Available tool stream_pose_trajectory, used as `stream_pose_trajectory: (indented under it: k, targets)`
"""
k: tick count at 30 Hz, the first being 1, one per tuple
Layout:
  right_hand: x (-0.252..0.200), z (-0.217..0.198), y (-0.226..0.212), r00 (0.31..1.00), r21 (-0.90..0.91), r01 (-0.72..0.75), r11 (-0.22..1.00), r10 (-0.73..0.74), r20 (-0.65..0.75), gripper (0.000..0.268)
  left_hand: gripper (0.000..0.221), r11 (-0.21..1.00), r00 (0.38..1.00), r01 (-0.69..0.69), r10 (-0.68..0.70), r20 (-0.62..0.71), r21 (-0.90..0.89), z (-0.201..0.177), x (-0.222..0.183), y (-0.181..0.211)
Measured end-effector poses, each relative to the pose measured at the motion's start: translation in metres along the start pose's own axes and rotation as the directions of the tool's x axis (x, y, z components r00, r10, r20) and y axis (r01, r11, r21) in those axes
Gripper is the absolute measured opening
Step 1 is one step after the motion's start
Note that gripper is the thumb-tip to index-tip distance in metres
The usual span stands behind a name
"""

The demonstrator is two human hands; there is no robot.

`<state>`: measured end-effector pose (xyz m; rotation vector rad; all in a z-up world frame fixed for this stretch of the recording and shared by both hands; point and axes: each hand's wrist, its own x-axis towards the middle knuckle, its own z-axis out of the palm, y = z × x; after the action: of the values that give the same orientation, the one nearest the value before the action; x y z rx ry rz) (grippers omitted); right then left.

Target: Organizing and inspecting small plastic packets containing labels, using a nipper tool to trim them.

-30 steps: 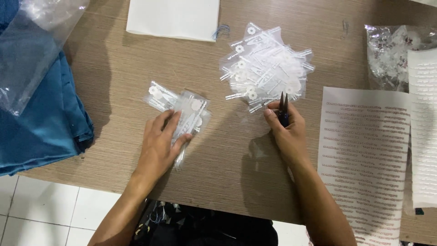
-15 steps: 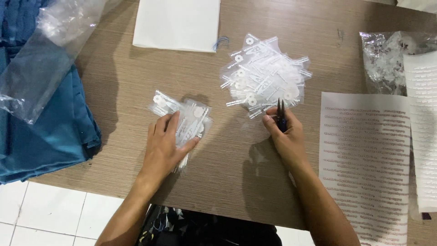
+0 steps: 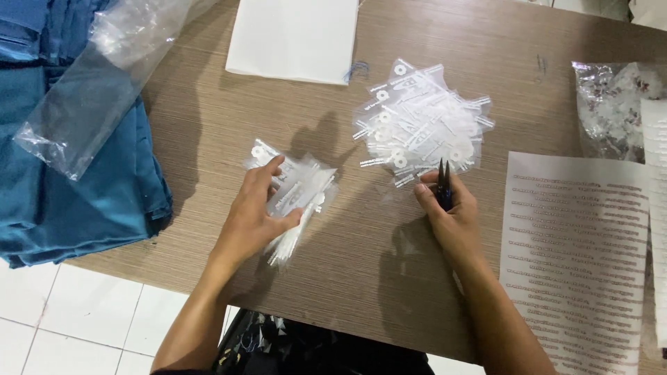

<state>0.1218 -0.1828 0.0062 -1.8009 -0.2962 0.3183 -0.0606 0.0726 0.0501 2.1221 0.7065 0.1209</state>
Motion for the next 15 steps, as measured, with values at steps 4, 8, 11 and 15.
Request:
stream_pose_trajectory:
  k: [4,8,11,15]
  targets:
    - [0.0001,0.0005,-0.003,1.0,0.005,0.007,1.0,-0.007,-0.003,0.015,0.087,0.999,1.0,-0.015,0.014,-0.017,-0.047,-0.0007,0.0046,-0.0004]
    - [-0.0005,0.0003,-0.0054,1.0,-0.003,-0.003,1.0,0.003,-0.003,0.016,0.077,0.997,0.997,-0.06,0.057,-0.059,-0.05,-0.0025,0.0062,-0.0006]
    - [0.0012,-0.0003,-0.0023,1.0,-0.012,0.002,1.0,-0.002,0.001,0.016,0.071,0.996,0.995,-0.073,0.068,-0.076,-0.057,-0.0038,0.0094,-0.005]
    - [0.0025,-0.0011,0.0033,1.0,0.0,-0.011,1.0,0.011,0.014,0.016,0.059,0.999,0.998,-0.038,0.037,-0.046,-0.007,-0.0067,0.0109,-0.0047]
